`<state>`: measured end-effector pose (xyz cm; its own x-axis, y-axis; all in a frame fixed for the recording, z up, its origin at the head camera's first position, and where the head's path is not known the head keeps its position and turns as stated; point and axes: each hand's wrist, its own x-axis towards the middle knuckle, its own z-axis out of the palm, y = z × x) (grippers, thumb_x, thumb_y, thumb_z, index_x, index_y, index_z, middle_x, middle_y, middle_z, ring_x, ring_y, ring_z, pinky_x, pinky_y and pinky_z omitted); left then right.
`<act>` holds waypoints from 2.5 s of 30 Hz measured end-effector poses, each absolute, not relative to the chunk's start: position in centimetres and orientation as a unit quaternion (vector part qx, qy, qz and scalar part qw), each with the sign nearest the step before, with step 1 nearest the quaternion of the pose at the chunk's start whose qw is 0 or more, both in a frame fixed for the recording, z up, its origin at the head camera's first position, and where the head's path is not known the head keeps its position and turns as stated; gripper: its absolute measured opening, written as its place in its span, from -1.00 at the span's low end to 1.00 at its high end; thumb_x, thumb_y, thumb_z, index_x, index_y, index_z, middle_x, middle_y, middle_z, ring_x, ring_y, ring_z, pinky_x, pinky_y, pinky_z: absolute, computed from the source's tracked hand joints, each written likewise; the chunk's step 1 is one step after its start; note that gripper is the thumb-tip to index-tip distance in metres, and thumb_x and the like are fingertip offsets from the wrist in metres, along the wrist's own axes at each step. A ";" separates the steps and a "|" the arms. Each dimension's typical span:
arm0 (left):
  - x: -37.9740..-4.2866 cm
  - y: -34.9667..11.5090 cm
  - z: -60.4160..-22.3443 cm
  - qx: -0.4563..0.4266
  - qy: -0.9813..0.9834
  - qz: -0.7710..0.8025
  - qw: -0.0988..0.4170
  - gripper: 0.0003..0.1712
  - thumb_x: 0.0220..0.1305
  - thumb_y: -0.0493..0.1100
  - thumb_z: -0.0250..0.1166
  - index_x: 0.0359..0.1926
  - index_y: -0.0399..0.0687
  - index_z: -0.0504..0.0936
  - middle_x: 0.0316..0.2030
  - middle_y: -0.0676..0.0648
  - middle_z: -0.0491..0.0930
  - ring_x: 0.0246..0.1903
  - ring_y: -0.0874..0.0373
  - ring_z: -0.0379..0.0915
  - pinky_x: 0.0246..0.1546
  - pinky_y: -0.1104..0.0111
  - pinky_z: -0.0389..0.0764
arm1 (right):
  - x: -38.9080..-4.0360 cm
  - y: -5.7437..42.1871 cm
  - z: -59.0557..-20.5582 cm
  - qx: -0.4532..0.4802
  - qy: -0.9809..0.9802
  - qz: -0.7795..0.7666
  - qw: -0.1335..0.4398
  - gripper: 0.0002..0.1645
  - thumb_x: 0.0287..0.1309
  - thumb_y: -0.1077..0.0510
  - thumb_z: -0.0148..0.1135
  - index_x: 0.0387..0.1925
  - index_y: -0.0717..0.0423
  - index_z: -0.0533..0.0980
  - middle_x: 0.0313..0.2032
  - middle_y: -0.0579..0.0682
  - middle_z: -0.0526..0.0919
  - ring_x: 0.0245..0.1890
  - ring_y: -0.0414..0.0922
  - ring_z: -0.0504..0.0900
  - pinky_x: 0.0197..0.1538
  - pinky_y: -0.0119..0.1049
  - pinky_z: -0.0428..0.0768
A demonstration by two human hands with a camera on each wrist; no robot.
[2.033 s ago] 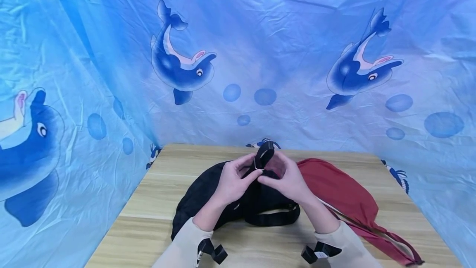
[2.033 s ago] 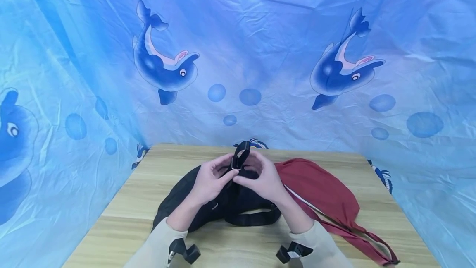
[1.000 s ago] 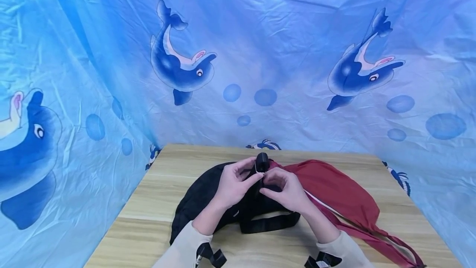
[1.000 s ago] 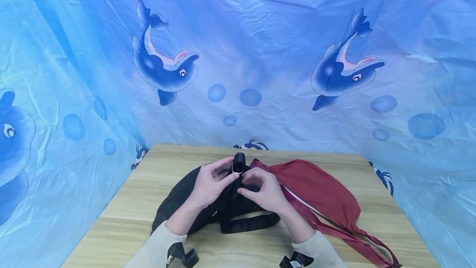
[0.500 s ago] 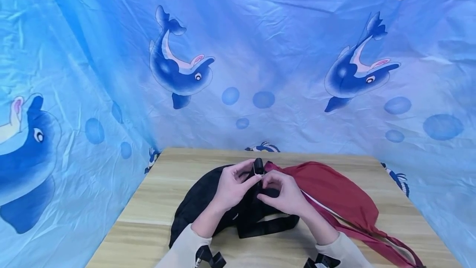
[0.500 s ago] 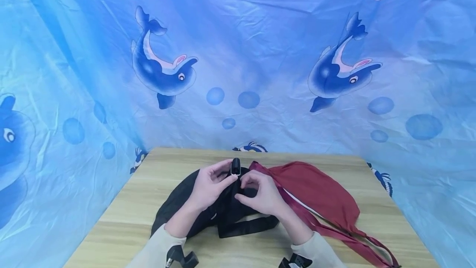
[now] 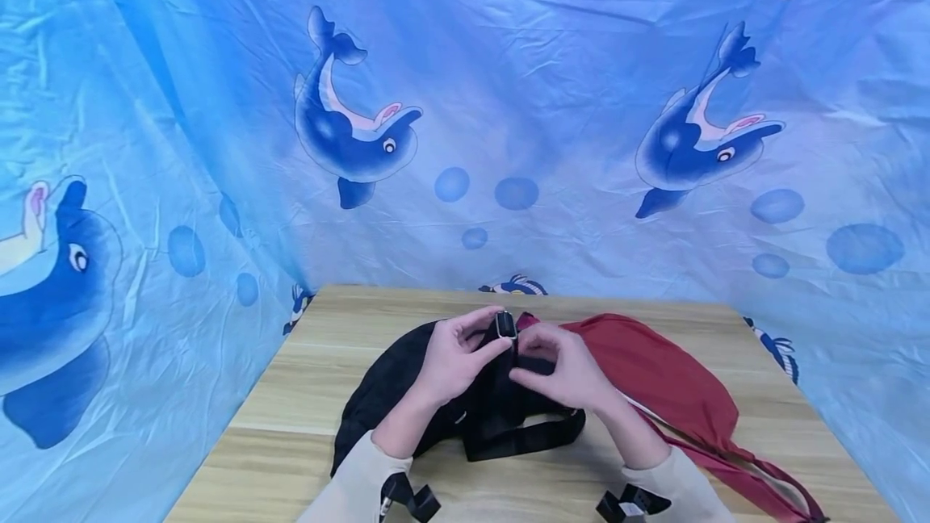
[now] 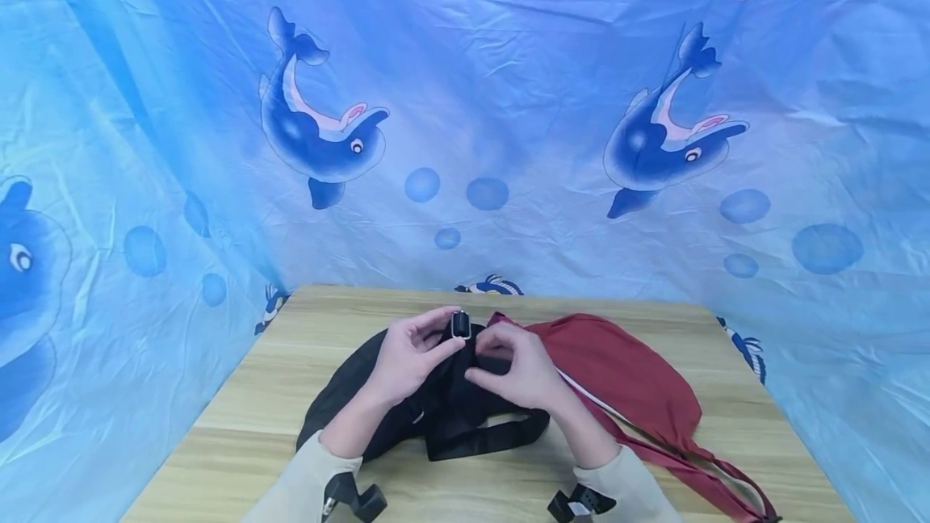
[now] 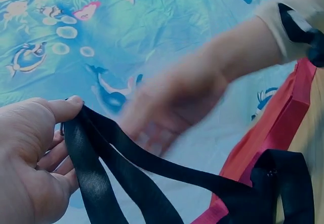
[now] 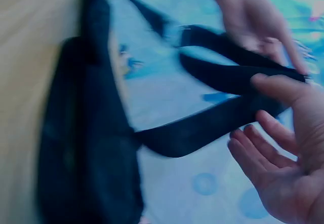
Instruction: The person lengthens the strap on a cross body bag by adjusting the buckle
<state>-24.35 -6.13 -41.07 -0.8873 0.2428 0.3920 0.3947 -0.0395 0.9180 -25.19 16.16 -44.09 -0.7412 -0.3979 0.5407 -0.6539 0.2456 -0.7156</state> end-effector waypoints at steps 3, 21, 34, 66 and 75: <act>-24.3 -6.1 -41.2 -0.249 -0.691 -0.677 0.038 -0.47 0.31 -0.34 0.50 0.29 -0.28 0.67 0.13 -0.28 0.75 0.13 0.24 0.70 0.30 0.38 0.63 | -25.3 16.6 -42.4 0.359 -0.759 0.520 0.155 -0.65 0.20 0.38 0.51 0.01 0.13 0.67 -0.04 0.13 0.77 -0.03 -0.17 0.80 0.01 -0.32 0.79; -24.1 -5.7 -41.7 -0.284 -0.705 -0.648 0.040 -0.45 0.17 -0.37 0.59 0.21 -0.23 0.74 0.14 -0.23 0.77 0.20 -0.03 0.71 0.26 0.37 0.66 | -24.9 17.5 -38.8 0.377 -0.796 0.468 0.064 -0.61 0.14 0.31 0.58 0.00 0.11 0.68 -0.01 0.05 0.77 -0.04 -0.16 0.81 0.13 -0.14 0.80; -24.1 -6.2 -41.9 -0.293 -0.711 -0.639 0.036 -0.48 0.12 -0.35 0.63 0.15 -0.23 0.78 0.11 -0.21 0.79 0.18 0.00 0.73 0.26 0.34 0.67 | -24.8 16.6 -38.3 0.325 -0.824 0.463 0.038 -0.64 0.11 0.29 0.48 -0.07 0.10 0.54 -0.15 0.06 0.65 -0.27 -0.06 0.63 -0.12 -0.36 0.62; -24.8 -6.4 -41.0 -0.263 -0.735 -0.624 0.011 -0.46 0.35 -0.22 0.51 0.33 -0.05 0.68 0.25 -0.09 0.72 0.29 0.03 0.64 0.35 0.23 0.61 | -25.1 14.1 -38.1 0.260 -0.702 0.637 0.184 -0.55 0.23 0.37 0.50 0.16 0.29 0.65 0.05 -0.12 0.79 -0.02 -0.29 0.79 0.12 -0.44 0.74; -25.1 -7.2 -40.5 -0.250 -0.724 -0.642 0.030 -0.51 0.38 -0.27 0.46 0.30 -0.21 0.68 0.10 -0.24 0.78 0.17 0.02 0.72 0.24 0.37 0.68 | -25.6 14.3 -41.1 0.288 -0.750 0.583 0.120 -0.29 0.12 0.32 0.61 0.31 0.13 0.56 0.11 0.17 0.77 0.06 -0.23 0.77 0.22 -0.22 0.74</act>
<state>-25.14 -7.22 -40.54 -0.8727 0.3238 0.3655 0.4014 0.0496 0.9146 -25.59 14.35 -41.14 -0.8051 -0.2933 0.5156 -0.5722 0.1544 -0.8055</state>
